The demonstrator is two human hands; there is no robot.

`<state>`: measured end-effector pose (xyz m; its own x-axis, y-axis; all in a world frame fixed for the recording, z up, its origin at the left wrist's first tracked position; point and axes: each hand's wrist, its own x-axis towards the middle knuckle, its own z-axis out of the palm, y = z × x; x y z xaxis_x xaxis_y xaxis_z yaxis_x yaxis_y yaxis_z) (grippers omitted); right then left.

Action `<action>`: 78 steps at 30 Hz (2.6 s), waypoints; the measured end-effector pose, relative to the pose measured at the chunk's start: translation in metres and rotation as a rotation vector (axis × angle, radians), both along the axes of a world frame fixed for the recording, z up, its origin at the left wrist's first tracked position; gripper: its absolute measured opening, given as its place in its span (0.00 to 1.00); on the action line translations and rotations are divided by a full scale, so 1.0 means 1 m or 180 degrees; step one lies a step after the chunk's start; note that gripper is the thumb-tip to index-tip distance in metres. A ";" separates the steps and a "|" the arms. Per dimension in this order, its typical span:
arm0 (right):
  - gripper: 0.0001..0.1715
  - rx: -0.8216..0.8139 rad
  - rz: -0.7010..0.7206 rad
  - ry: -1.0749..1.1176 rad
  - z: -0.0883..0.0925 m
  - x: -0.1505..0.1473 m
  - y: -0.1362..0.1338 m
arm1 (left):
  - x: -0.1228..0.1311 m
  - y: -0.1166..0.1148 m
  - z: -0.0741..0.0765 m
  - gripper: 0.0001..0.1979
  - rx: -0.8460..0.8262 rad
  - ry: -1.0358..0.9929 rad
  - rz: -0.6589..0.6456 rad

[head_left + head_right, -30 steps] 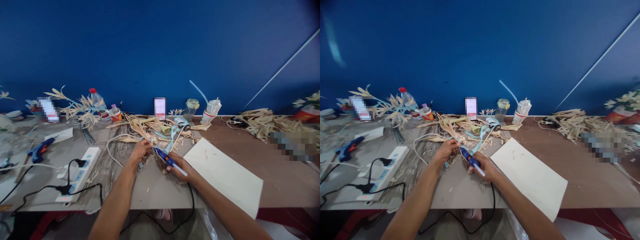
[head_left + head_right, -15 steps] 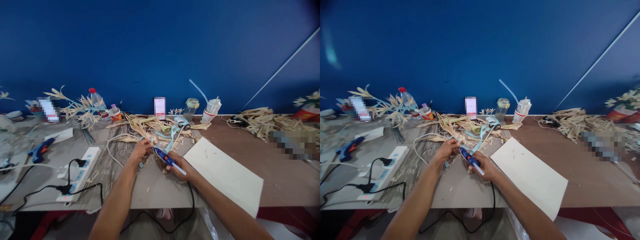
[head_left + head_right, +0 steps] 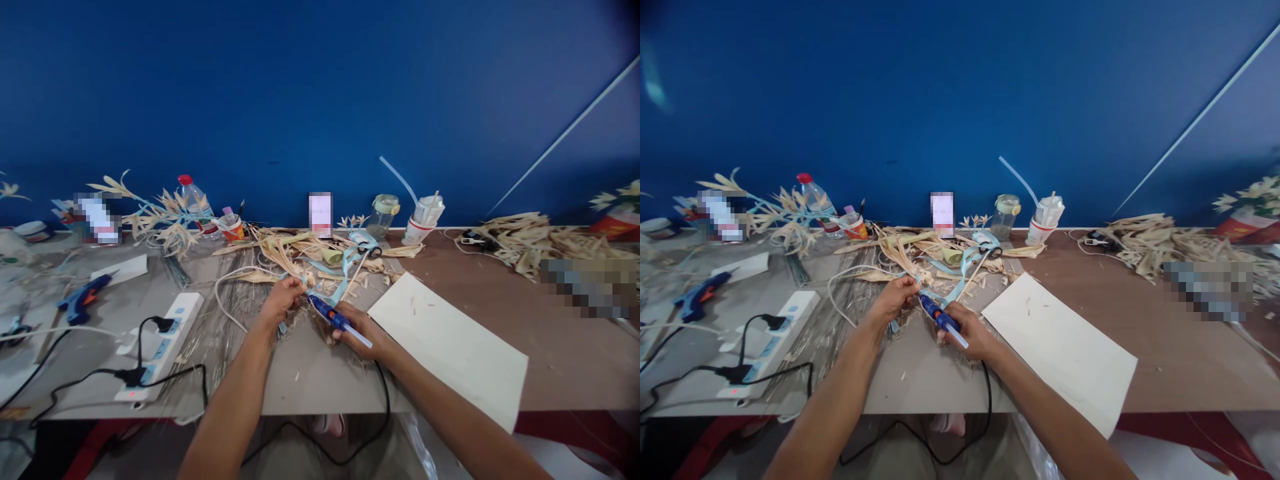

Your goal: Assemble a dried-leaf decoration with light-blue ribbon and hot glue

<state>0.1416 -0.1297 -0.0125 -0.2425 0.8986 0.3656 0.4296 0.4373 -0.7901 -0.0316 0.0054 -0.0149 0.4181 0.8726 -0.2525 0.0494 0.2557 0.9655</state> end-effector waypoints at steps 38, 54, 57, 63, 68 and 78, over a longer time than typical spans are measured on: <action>0.13 0.0026 0.0016 -0.0023 -0.003 0.003 0.000 | -0.001 0.001 -0.002 0.13 0.0095 -0.0031 0.0039; 0.11 -0.0028 0.0042 -0.0001 -0.006 0.005 -0.001 | -0.001 -0.002 0.005 0.15 0.0012 -0.0089 0.0066; 0.12 -0.0045 0.0044 0.0034 -0.006 0.006 -0.001 | 0.000 -0.002 0.006 0.15 -0.0005 -0.0085 0.0058; 0.14 -0.0014 0.0049 0.0109 0.001 0.004 -0.001 | 0.000 -0.002 0.006 0.15 -0.0004 -0.0075 0.0061; 0.14 -0.0094 0.0051 0.0055 0.000 0.004 0.000 | -0.001 -0.002 0.006 0.15 0.0011 -0.0061 0.0058; 0.12 -0.0072 0.0054 0.0069 -0.001 0.005 0.000 | -0.001 -0.002 0.007 0.16 0.0026 -0.0021 0.0025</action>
